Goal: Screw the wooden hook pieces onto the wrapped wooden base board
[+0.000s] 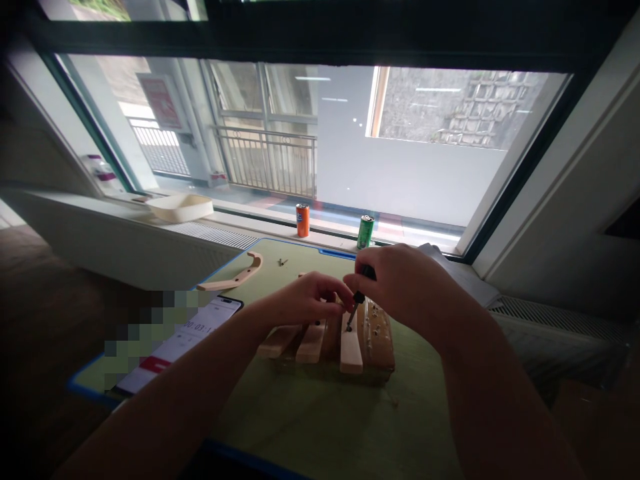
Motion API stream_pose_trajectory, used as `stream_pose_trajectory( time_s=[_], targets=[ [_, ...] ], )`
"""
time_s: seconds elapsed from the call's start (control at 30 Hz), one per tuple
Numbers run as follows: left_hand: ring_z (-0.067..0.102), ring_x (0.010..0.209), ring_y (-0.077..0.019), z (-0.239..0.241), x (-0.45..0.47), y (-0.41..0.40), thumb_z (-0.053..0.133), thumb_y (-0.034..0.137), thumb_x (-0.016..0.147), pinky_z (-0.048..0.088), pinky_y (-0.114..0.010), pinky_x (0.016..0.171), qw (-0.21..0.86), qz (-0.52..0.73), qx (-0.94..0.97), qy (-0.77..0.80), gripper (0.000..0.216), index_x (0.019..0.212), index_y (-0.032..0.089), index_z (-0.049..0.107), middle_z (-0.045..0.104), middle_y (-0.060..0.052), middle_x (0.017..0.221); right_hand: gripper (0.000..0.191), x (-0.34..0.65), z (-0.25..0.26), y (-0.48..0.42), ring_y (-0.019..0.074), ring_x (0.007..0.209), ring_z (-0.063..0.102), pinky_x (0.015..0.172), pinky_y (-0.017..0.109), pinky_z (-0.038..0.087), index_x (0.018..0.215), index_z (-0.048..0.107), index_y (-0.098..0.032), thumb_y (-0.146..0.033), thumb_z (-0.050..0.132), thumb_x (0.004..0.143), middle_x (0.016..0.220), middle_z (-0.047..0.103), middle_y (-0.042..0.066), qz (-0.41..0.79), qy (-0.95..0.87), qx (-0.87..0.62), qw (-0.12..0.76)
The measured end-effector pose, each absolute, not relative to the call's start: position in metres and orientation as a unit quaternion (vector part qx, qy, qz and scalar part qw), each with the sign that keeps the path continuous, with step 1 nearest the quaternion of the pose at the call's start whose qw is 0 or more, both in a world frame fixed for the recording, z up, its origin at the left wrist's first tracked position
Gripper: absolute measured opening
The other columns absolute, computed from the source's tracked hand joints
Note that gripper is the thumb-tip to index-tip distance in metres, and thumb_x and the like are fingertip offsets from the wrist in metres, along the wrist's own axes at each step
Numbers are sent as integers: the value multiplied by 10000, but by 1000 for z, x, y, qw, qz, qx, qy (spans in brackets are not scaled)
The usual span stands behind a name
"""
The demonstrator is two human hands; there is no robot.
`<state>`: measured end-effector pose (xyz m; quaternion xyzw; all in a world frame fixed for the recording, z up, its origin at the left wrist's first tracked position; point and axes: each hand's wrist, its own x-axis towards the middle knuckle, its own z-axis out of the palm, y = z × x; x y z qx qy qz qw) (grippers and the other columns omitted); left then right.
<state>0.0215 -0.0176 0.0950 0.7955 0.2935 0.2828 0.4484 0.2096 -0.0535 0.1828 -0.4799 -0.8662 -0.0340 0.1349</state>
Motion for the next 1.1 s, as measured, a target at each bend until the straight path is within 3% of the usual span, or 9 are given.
stream_pose_trajectory(
  time_s=[0.23,0.77,1.1],
  targets=[
    [549,651,-68,98,21,-21,566,160,741,421,-186,575,459,297,789,279,203,923,125,650,640,-20,794,332,207,184,-57,107,517,459,487,252,261,728,614,-219,-502,464,813,623,586,3,-36,-871,-475,123],
    [566,716,-82,99,23,-23,577,176,758,442,-201,638,475,284,789,266,192,933,127,637,635,-23,818,339,205,185,-58,102,504,445,482,255,259,730,610,-216,-505,456,817,614,582,-1,-42,-869,-479,112],
    [537,677,-68,98,23,-22,635,250,734,409,-193,601,484,288,785,258,219,921,136,634,620,-10,799,322,205,183,-57,105,505,435,479,253,254,713,599,-226,-488,450,826,605,577,-8,-54,-870,-479,106]
  ],
)
